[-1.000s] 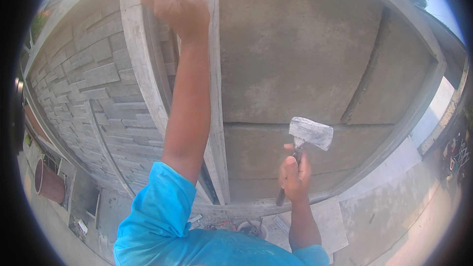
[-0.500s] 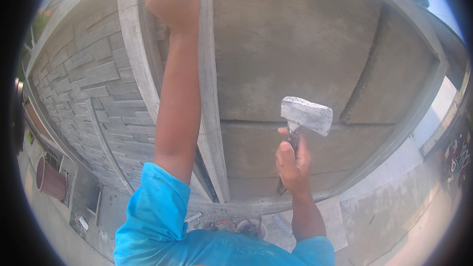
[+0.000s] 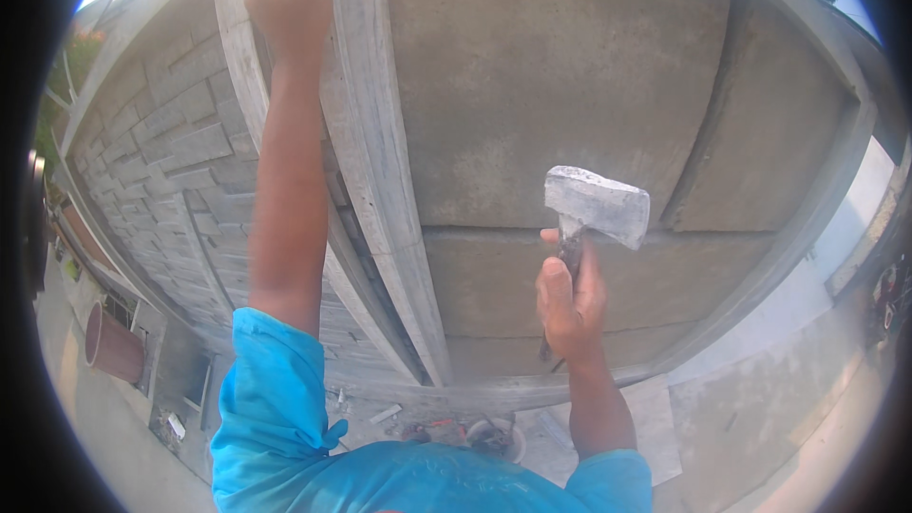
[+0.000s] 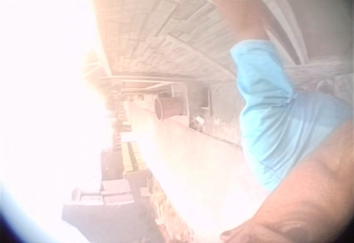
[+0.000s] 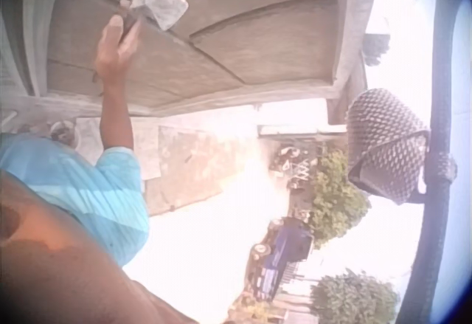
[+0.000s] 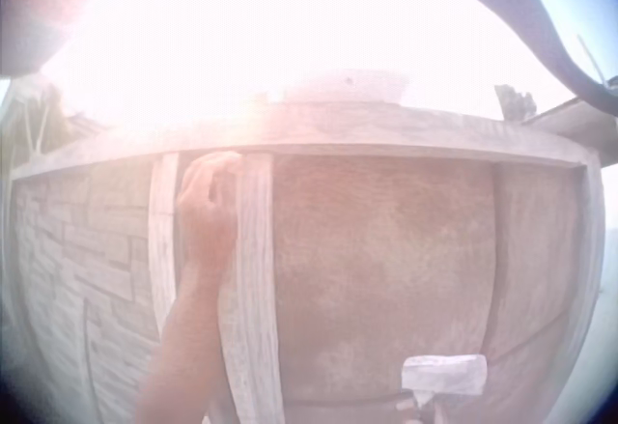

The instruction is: The person measures and marks a vertical metal trim piece, then uses a hammer and chisel to fit and secure it to a tiled wall. They later walk to a storage area and carry two buckets of liquid.

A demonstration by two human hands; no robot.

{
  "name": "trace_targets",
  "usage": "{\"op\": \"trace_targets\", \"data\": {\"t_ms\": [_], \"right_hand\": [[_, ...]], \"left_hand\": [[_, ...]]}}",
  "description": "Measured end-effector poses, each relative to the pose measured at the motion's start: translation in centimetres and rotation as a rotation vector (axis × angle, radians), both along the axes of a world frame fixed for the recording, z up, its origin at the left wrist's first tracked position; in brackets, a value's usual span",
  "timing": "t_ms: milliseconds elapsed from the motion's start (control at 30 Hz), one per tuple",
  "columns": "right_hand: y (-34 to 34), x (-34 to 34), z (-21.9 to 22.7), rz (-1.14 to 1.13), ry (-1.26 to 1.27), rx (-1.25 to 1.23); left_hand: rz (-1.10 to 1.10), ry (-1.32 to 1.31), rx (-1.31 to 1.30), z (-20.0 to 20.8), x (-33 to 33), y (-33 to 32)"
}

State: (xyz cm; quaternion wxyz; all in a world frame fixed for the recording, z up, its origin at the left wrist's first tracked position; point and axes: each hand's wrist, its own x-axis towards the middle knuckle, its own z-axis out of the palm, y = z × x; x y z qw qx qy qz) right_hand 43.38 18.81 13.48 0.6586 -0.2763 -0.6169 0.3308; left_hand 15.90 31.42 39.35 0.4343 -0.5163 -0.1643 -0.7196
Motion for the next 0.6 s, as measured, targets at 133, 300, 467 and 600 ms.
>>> {"op": "trace_targets", "data": {"t_ms": [133,300,467,600], "right_hand": [[1.7,0.1,1.5,-0.116,-0.088,0.153],[3.3,1.1,5.3,-0.256,-0.177,0.292],[4.3,0.4,7.5,-0.291,-0.192,0.354],[4.9,0.3,8.5,-0.401,-0.307,0.427]], "left_hand": [[0.226,0.182,0.219,0.0,-0.7,0.9],[0.249,0.102,0.156,-1.0,-0.1,-0.1],[0.179,0.049,0.157,-0.7,-0.1,0.0],[0.076,-0.001,0.07,-0.6,-0.4,0.2]]}}
